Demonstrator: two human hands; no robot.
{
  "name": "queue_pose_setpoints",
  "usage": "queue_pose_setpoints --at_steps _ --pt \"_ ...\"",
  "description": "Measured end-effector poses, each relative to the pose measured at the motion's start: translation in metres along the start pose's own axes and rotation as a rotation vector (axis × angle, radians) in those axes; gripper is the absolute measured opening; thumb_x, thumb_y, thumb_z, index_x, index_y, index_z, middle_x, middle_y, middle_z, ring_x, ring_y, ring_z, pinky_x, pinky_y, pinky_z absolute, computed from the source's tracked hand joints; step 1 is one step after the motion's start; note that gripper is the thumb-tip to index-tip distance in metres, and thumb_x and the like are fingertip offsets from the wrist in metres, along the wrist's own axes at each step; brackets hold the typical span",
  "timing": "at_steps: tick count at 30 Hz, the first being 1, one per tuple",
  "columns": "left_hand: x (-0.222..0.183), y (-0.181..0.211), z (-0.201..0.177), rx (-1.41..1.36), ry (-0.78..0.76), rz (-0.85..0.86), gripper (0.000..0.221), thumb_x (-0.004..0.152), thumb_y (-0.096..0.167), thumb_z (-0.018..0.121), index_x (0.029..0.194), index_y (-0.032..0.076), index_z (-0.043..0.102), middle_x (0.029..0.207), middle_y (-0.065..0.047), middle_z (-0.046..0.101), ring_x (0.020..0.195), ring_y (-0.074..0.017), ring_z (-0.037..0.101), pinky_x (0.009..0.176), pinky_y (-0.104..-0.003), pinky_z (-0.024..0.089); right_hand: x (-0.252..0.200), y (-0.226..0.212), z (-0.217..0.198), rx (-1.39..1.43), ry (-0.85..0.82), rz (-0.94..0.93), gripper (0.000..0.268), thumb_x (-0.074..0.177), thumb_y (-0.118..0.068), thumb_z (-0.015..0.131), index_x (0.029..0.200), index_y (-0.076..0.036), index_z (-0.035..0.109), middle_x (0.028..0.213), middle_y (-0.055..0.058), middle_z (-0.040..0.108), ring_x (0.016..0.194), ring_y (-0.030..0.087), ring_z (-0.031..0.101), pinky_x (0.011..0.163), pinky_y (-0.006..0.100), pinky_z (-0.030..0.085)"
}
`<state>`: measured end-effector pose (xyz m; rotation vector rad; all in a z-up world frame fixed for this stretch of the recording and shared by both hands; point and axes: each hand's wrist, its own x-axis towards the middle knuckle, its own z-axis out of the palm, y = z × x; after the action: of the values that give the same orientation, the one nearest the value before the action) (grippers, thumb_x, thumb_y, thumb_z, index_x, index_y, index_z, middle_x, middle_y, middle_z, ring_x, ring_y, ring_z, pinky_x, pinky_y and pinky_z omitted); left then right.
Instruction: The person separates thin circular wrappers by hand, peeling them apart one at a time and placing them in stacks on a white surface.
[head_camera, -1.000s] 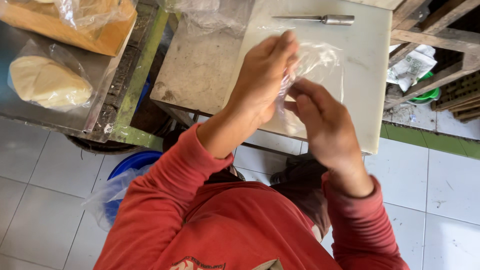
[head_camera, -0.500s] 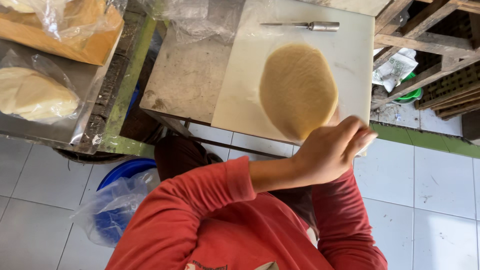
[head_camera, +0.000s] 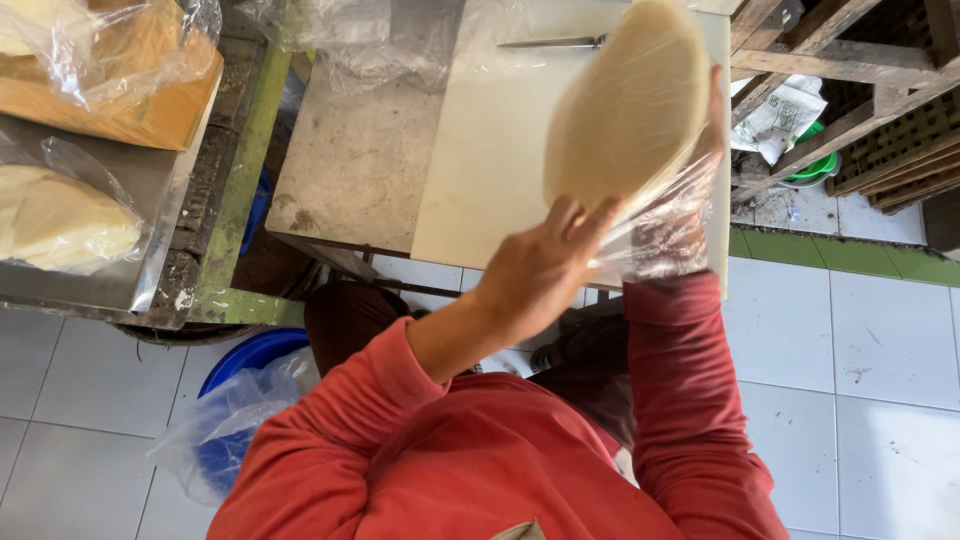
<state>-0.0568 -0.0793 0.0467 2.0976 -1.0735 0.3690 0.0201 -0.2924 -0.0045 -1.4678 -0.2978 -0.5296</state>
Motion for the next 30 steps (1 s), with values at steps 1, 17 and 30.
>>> queue_pose_setpoints --at_steps 1,17,30 --pt "0.002 -0.007 0.001 0.07 -0.052 -0.031 0.04 0.101 0.019 0.076 0.133 0.001 0.059 0.103 -0.013 0.061 0.068 -0.0204 0.069 0.052 -0.029 0.058 -0.005 0.012 0.003 0.098 0.005 0.047 0.054 0.111 -0.042 0.044 0.15 -0.005 0.048 0.134 0.017 0.069 0.115 0.025 0.074 0.097 0.042 0.059" --pt "0.032 -0.007 0.061 -0.119 0.067 -0.24 0.012 0.093 0.012 0.068 0.103 0.007 0.066 0.092 -0.011 0.073 0.078 -0.0326 0.071 0.067 -0.045 0.056 -0.174 -0.098 0.034 -1.185 -0.059 -0.021 0.014 0.105 -0.005 0.057 0.116 0.001 0.064 0.121 0.023 0.07 0.11 0.033 0.067 0.095 0.04 0.054" --pt "0.001 0.049 0.04 -0.295 -0.175 -0.043 0.033 0.1 0.016 0.066 0.128 -0.001 0.061 0.111 -0.016 0.068 0.082 -0.0289 0.07 0.068 -0.04 0.058 -0.029 -0.028 0.055 -1.277 -0.542 0.347 0.073 0.105 -0.048 0.055 0.163 -0.019 0.021 0.17 0.016 0.021 0.152 0.053 0.008 0.122 0.06 0.006"
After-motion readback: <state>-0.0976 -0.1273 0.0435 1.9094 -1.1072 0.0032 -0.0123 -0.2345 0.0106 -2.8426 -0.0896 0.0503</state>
